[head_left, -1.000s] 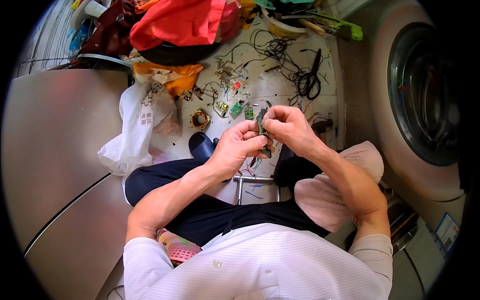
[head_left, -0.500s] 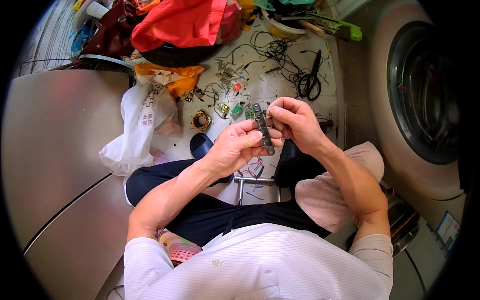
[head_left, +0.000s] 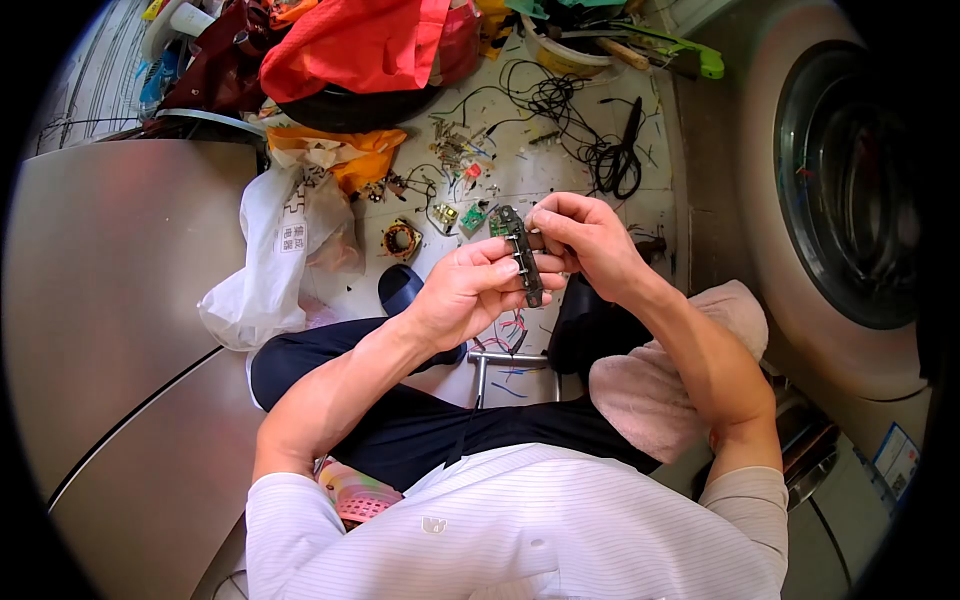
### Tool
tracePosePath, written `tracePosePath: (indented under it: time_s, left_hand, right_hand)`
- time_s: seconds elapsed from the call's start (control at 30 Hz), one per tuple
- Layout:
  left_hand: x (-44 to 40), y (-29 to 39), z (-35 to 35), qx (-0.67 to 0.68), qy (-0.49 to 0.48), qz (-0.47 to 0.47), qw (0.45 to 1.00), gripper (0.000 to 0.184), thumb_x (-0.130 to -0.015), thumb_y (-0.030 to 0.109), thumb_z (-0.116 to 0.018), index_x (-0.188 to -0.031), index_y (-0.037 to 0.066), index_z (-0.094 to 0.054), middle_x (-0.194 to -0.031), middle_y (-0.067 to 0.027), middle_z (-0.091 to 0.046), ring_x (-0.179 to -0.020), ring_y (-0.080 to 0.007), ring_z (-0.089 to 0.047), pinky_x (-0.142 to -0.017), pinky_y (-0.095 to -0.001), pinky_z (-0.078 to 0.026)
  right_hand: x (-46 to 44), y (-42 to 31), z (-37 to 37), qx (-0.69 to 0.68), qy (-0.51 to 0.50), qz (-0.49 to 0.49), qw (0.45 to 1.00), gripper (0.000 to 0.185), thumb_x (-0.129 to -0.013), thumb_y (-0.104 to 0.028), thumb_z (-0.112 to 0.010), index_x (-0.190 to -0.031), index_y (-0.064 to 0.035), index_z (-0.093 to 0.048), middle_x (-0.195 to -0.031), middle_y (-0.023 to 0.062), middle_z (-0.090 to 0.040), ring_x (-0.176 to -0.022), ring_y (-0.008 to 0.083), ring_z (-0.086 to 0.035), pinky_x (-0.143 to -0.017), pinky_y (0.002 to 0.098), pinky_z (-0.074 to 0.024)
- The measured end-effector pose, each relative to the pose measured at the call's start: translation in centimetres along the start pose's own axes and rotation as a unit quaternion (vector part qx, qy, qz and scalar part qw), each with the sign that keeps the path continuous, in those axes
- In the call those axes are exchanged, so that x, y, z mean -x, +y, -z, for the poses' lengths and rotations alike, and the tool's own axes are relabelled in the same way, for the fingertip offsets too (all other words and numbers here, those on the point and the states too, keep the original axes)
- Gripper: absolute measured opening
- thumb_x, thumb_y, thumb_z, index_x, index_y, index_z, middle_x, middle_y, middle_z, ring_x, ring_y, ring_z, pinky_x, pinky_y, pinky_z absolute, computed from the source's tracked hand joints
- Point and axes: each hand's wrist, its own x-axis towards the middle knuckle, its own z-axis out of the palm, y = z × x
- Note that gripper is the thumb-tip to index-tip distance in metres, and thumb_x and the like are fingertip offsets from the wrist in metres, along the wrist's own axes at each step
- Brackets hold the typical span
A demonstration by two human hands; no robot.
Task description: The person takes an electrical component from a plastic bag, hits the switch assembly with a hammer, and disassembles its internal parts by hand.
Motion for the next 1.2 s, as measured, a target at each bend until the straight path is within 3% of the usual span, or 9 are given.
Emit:
tracePosePath:
  time_s: [0.2,0.3,0.37,0.57,0.77,0.8,0.9,1.07,1.2]
  left_hand:
    - [0.1,0.0,0.4,0.002,0.001,0.008,1.0,0.044,-0.102,0.014,-0.053,-0.14,-0.008,-0.046,-0.131,-0.0204,-0.062,-0.121,-0.0289,-0.061,-0.104,-0.0454,-0.049]
    - [0.1,-0.1,0.2,-0.003,0.047,-0.028,0.999,0.041,-0.102,0.013,-0.053,-0.138,-0.006,-0.048,-0.125,-0.0185,-0.065,-0.118,-0.0284,-0.063,-0.103,-0.0444,-0.05]
    - [0.0,0.1,0.2,-0.023,0.068,-0.039,0.997,0.039,-0.102,0.013,-0.052,-0.136,-0.005,-0.049,-0.123,-0.018,-0.065,-0.116,-0.0281,-0.064,-0.101,-0.0437,-0.051]
    - [0.2,0.8,0.5,-0.024,0.124,-0.054,0.99,0.032,-0.101,0.01,-0.051,-0.13,-0.004,-0.052,-0.117,-0.0177,-0.067,-0.108,-0.0274,-0.067,-0.096,-0.043,-0.054]
    - [0.4,1.8,0.8,-0.034,0.133,-0.096,0.986,0.03,-0.091,0.008,-0.055,-0.12,-0.001,-0.053,-0.098,-0.0117,-0.064,-0.09,-0.0229,-0.063,-0.085,-0.0401,-0.052]
    - [0.2,1.9,0.5,-0.1,0.159,-0.107,0.976,0.024,-0.092,0.014,-0.062,-0.111,0.001,-0.058,-0.088,-0.0056,-0.062,-0.077,-0.0161,-0.058,-0.073,-0.0321,-0.049]
    - [-0.2,2.0,0.2,-0.245,0.226,-0.099,0.938,0.021,-0.091,0.019,-0.069,-0.103,0.004,-0.061,-0.076,-0.0001,-0.06,-0.064,-0.0082,-0.051,-0.062,-0.0244,-0.044]
    - [0.1,2.4,-0.5,-0.334,0.218,-0.083,0.913,0.02,-0.094,0.024,-0.068,-0.098,0.004,-0.066,-0.081,0.0021,-0.068,-0.06,-0.0033,-0.049,-0.054,-0.0214,-0.041]
    - [0.1,2.2,-0.6,-0.395,0.241,-0.087,0.882,0.018,-0.095,0.021,-0.066,-0.097,0.003,-0.066,-0.077,0.0021,-0.067,-0.058,-0.0036,-0.05,-0.054,-0.0215,-0.041]
  right_hand:
    - [-0.1,0.2,0.4,-0.019,-0.022,-0.011,1.0,0.016,-0.103,-0.019,-0.057,-0.103,-0.0054,-0.065,-0.069,-0.006,-0.049,-0.056,0.0032,-0.04,-0.047,0.0201,-0.0279]
    - [-0.2,0.4,0.4,-0.062,-0.004,-0.011,0.998,0.021,-0.105,-0.019,-0.052,-0.111,-0.0036,-0.064,-0.075,-0.0015,-0.056,-0.061,0.0067,-0.048,-0.052,0.0216,-0.0369]
    - [-0.4,0.4,0.7,-0.13,-0.006,-0.009,0.991,0.028,-0.103,-0.015,-0.047,-0.122,0.0012,-0.06,-0.09,0.0066,-0.067,-0.072,0.012,-0.058,-0.066,0.0267,-0.0488]
    - [-0.5,-0.5,0.9,-0.176,-0.038,-0.016,0.983,0.037,-0.099,-0.009,-0.044,-0.13,0.0095,-0.052,-0.113,0.0175,-0.069,-0.086,0.0188,-0.066,-0.083,0.0358,-0.0542]
    - [-0.4,-0.3,0.5,-0.116,-0.063,-0.015,0.991,0.035,-0.097,-0.002,-0.049,-0.129,0.0105,-0.054,-0.113,0.0195,-0.068,-0.093,0.0219,-0.068,-0.08,0.0331,-0.056]
    - [-0.3,-0.2,0.3,-0.117,-0.066,-0.015,0.991,0.035,-0.097,-0.002,-0.049,-0.129,0.0105,-0.054,-0.113,0.0195,-0.068,-0.093,0.0219,-0.068,-0.08,0.0331,-0.056]
    - [0.2,-0.5,-0.6,-0.086,-0.084,-0.018,0.993,0.033,-0.098,-0.001,-0.05,-0.128,0.0102,-0.056,-0.113,0.0178,-0.068,-0.091,0.0191,-0.069,-0.073,0.0298,-0.0573]
    - [0.3,-1.1,-0.6,0.079,-0.102,-0.042,0.991,0.03,-0.1,-0.003,-0.051,-0.128,0.0049,-0.059,-0.092,0.0117,-0.072,-0.075,0.0149,-0.069,-0.069,0.0273,-0.0579]
    - [0.5,-0.8,-1.3,0.097,-0.094,-0.019,0.991,0.029,-0.1,-0.003,-0.052,-0.127,0.0037,-0.059,-0.093,0.0102,-0.071,-0.079,0.015,-0.07,-0.069,0.0273,-0.0582]
